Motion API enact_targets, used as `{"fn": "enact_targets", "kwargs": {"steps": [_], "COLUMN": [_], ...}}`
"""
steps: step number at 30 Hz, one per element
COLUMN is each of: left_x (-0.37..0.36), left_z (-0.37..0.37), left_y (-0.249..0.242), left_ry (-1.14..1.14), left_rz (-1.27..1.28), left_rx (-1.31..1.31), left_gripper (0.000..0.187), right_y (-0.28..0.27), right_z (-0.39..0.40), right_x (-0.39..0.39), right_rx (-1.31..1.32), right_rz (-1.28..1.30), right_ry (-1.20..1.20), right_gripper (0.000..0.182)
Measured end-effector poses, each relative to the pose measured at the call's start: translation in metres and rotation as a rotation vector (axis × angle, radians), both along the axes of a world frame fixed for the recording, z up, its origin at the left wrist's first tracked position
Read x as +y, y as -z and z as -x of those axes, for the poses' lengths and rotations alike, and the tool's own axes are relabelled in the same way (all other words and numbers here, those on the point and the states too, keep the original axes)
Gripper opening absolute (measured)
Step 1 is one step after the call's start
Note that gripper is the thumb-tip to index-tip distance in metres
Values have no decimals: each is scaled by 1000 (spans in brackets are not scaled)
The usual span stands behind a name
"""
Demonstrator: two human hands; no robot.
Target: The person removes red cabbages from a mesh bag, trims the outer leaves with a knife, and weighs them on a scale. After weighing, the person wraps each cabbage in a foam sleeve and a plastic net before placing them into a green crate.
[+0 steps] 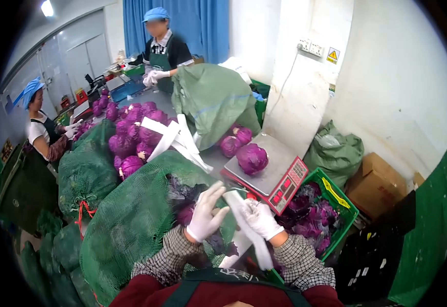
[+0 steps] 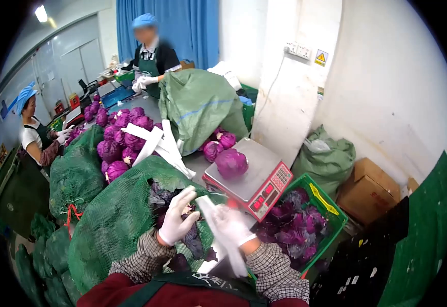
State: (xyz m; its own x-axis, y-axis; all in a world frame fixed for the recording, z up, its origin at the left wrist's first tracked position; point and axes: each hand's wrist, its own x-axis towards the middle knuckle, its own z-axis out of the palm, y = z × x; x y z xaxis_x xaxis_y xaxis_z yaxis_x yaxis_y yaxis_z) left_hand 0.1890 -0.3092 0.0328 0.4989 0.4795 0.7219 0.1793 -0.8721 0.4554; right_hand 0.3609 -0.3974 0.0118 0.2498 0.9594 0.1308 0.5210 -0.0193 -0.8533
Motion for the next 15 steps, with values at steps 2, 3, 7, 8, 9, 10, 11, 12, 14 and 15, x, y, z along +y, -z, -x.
{"fn": "enact_targets", "kwargs": {"steps": [2, 3, 7, 8, 9, 10, 11, 12, 14, 15], "left_x": [15, 13, 20, 25, 25, 24, 17, 10, 2, -3], "left_z": [-13, -15, -23, -24, -30, -37, -53, -69, -83, -80], "left_y": [30, 38, 46, 42, 37, 39, 33, 26, 56, 72], "left_ry": [194, 243, 379, 448, 581, 588, 607, 637, 384, 322], "left_rz": [472, 700, 1146, 1333, 1382, 1406, 1335, 1258, 1262, 1349], "left_rx": [88, 32, -273, -372, -457, -420, -367, -314, -357, -420], "left_gripper": [26, 24, 18, 17, 17, 18, 19, 19, 20, 19], "right_y": [1, -14, -18, -20, -25, 18, 13, 7, 41, 39], "right_z": [15, 13, -13, -21, -28, -35, -25, -20, -31, -38], "right_x": [-9, -17, -11, -5, 1, 29, 27, 26, 42, 40], "right_rx": [4, 94, 612, 874, 693, 557, 628, 692, 498, 474], "right_rz": [-188, 32, -121, -198, -180, -349, -307, -273, -447, -419], "right_ry": [-30, -112, -180, -125, 27, 3, -69, -138, -139, -81], "right_gripper": [18, 18, 26, 27, 30, 26, 24, 22, 19, 15]}}
